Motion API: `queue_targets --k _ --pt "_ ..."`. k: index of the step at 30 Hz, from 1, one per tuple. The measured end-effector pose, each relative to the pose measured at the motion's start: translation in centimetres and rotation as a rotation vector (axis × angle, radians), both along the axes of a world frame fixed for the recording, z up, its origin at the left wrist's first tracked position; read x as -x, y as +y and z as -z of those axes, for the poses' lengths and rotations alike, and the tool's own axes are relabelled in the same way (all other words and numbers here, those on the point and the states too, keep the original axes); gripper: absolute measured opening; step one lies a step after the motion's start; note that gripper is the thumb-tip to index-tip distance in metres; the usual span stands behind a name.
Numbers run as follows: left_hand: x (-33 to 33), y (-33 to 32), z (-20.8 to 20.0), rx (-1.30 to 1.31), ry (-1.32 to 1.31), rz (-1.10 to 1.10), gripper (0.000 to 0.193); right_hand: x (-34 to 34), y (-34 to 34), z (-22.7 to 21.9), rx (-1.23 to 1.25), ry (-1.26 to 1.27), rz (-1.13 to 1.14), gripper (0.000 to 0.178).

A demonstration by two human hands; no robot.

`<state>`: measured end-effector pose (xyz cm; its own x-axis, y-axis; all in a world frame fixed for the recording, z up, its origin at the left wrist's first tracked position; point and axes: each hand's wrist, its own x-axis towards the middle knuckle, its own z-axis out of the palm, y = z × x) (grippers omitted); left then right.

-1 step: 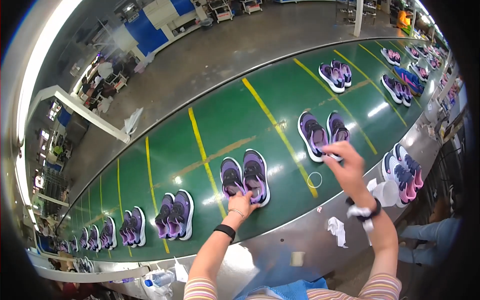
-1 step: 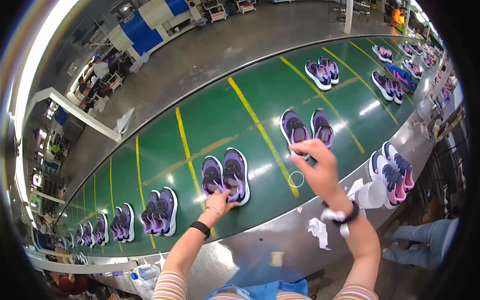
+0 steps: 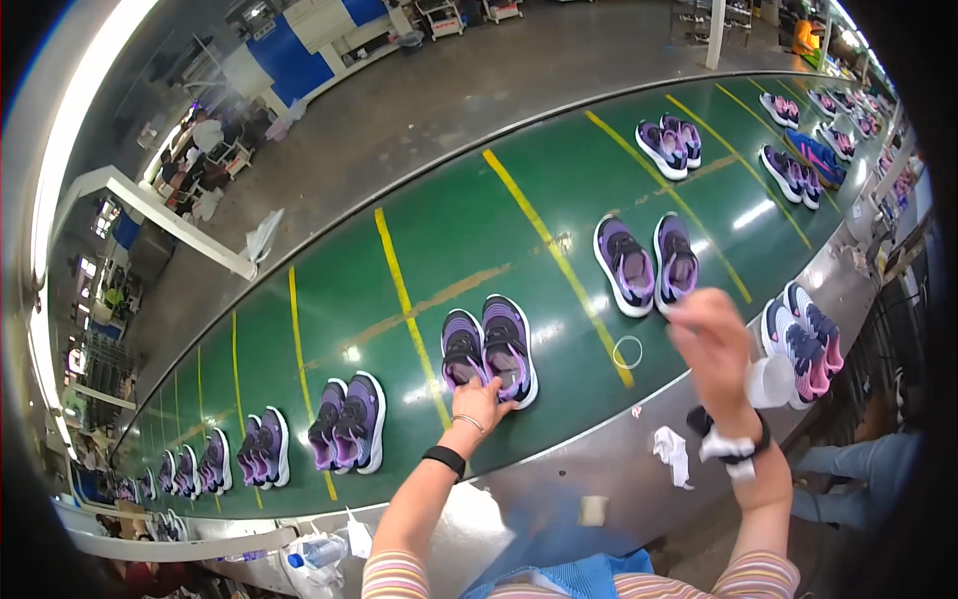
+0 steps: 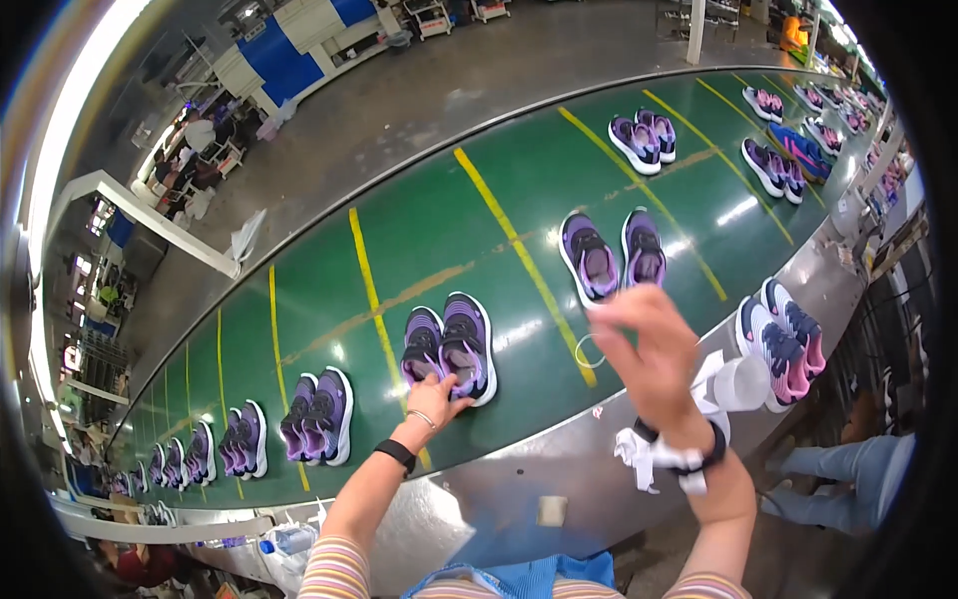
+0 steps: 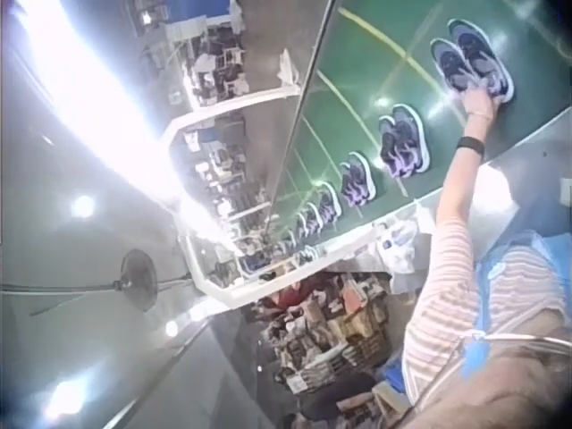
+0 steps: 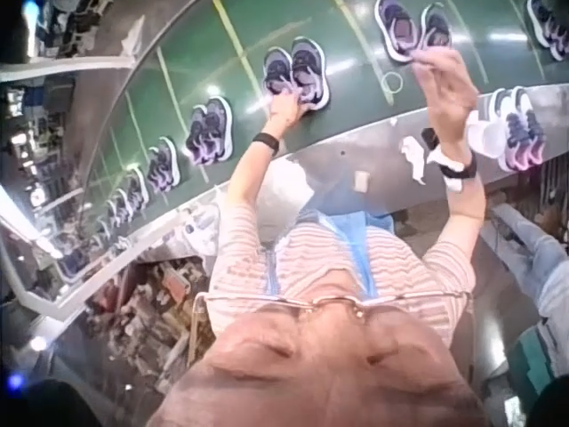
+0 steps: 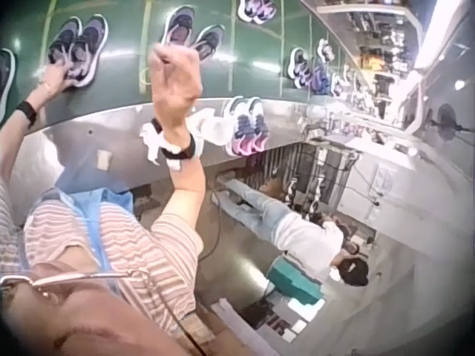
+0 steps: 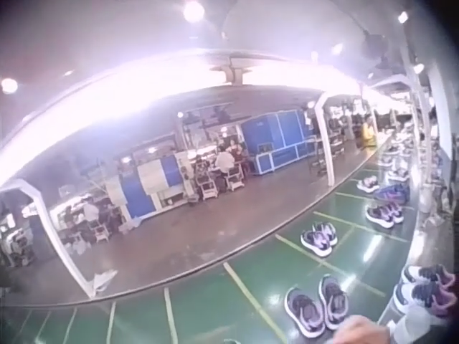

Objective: Inspecting and wiping finished shoes on a production conveyor belt.

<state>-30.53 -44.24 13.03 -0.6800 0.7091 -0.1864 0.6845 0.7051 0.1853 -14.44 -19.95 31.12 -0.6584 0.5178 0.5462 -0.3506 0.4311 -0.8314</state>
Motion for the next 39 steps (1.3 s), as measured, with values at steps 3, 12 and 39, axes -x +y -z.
queue_targets --k 3,12,39 --pt "-2.3 -2.8 -2.0 -0.062 -0.05 0.059 0.041 -5.0 -5.6 -6.3 0.025 0.457 -0.209 0.01" --pt "-15.9 -17.9 -6.6 -0.114 -0.093 0.063 0.035 -8.5 -19.0 -12.5 0.386 0.525 -0.31 0.009" --pt "-20.2 -26.0 -0.3 -1.206 -1.979 -1.159 0.03 -11.4 -26.9 15.2 1.304 -0.938 -0.511 0.031"
